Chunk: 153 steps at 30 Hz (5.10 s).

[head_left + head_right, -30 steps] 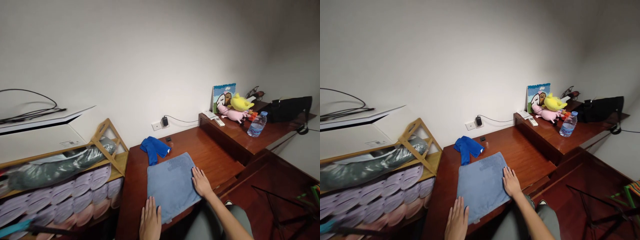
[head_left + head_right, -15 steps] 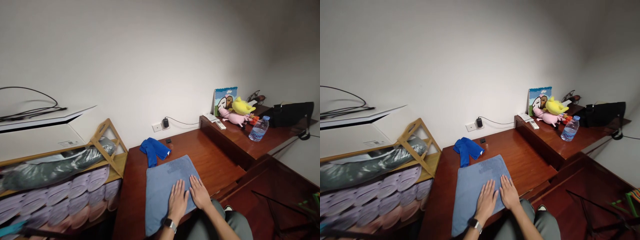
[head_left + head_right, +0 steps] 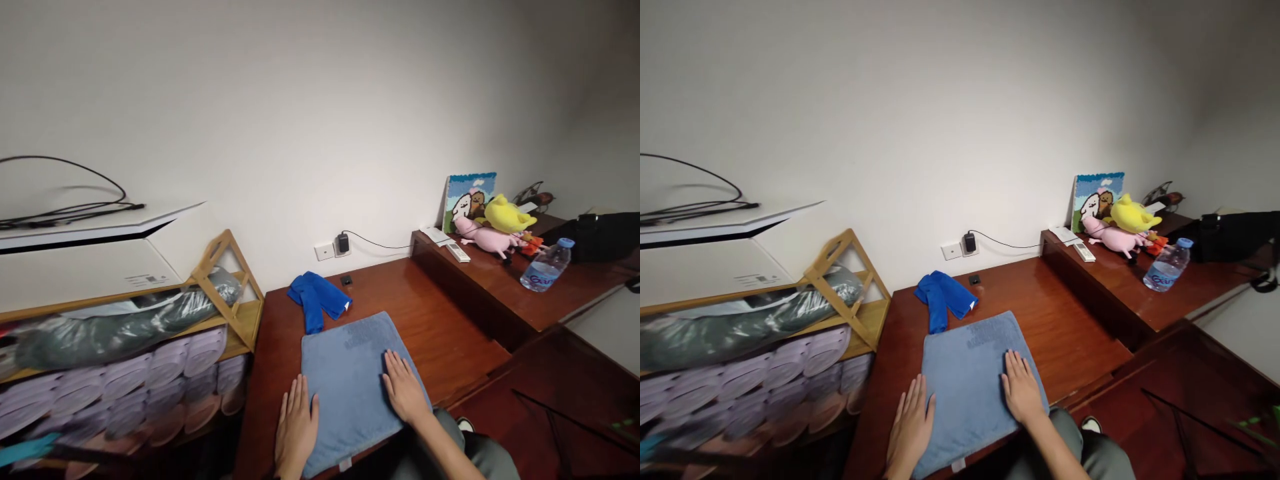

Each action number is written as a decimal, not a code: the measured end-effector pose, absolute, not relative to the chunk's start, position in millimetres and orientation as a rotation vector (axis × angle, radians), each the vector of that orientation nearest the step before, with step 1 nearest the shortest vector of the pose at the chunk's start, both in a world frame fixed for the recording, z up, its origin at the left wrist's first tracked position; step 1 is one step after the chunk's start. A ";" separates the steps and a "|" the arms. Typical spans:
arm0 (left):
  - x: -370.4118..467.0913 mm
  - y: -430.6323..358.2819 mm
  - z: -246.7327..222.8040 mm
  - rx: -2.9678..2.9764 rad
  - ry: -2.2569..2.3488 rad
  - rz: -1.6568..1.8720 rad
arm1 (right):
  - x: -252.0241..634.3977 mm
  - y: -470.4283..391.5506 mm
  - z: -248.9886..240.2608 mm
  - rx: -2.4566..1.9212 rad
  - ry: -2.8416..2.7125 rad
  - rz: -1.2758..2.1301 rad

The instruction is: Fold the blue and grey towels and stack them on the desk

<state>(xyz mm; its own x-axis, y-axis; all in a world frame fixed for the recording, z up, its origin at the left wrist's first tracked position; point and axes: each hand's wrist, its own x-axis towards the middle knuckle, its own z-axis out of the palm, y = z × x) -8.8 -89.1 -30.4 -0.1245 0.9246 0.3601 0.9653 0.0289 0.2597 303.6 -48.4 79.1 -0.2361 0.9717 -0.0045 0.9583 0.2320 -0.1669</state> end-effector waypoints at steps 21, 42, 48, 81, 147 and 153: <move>4.7 47.5 2.5 -2.411 -1.934 -0.666 | 223.3 78.2 57.6 -1.799 -2.432 0.216; 8.1 51.1 16.3 -2.414 -1.973 -0.611 | 334.8 62.1 81.0 -1.978 -2.375 0.261; 26.4 58.1 17.6 -2.391 -1.943 -0.567 | 329.4 62.1 90.5 -1.953 -2.349 0.297; 37.3 54.3 15.4 -2.264 -1.976 -0.741 | 328.3 62.6 92.4 -1.983 -2.332 0.311; -103.6 17.6 -29.2 -2.099 -2.119 -0.715 | 366.2 -16.5 71.9 -2.165 -2.231 0.015; -106.0 16.4 -31.2 -2.102 -2.120 -0.701 | 400.1 59.3 88.1 -2.228 -2.229 0.048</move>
